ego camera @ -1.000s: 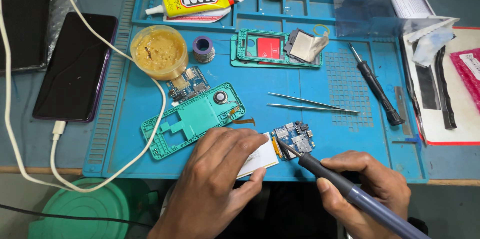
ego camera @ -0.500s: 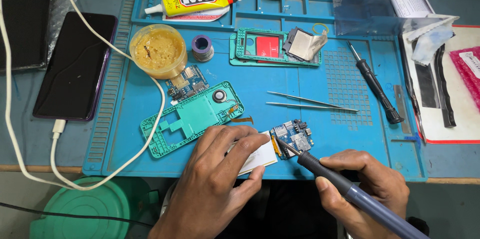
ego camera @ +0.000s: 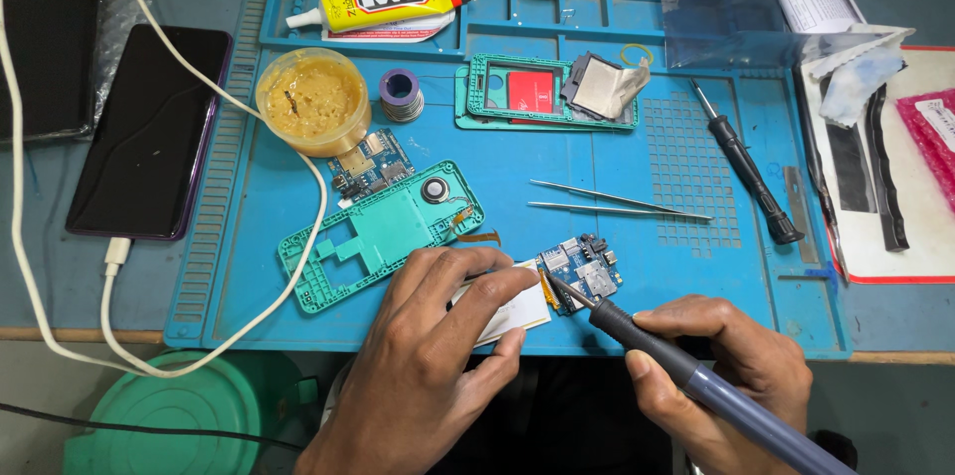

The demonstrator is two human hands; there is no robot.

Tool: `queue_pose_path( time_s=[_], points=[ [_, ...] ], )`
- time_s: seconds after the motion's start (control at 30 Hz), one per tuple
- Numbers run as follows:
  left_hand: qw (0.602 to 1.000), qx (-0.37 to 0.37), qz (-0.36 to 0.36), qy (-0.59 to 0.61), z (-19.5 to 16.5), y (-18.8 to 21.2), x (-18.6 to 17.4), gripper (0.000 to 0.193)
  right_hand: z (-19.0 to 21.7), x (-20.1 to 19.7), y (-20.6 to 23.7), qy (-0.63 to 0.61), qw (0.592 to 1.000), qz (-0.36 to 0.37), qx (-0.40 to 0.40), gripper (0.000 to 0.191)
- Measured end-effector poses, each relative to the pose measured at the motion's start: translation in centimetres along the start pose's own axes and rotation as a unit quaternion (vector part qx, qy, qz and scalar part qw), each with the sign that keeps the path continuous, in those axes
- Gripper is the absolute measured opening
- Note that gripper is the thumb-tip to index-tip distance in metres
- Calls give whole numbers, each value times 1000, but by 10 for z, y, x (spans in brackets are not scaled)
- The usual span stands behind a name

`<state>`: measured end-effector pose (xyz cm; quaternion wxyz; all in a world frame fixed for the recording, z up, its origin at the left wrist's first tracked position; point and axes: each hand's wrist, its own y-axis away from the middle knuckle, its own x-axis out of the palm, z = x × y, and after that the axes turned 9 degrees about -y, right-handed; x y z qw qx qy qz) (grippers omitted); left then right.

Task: The person holds a phone motherboard on a repair mat and solders a flex cable connector onto it using a soldering iron, applying flux from a container. They briefly adjust the soldering station and reposition the board and phone housing while working on the connection.

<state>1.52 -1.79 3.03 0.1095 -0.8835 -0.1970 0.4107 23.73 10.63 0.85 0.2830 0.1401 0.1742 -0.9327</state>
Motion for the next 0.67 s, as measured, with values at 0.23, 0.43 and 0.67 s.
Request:
queue_pose_path(
  time_s=[0.23, 0.43, 0.67],
  points=[
    [1000, 4, -1, 1, 0, 0, 1, 47, 1, 0, -1, -2, 1000, 2, 4, 25],
    [1000, 3, 3, 2, 0, -1, 0, 46, 1, -1, -1, -6, 1000, 6, 8, 25],
    [1000, 1, 4, 6, -1, 0, -1, 47, 0, -2, -1, -9, 1000, 13, 9, 25]
  ],
)
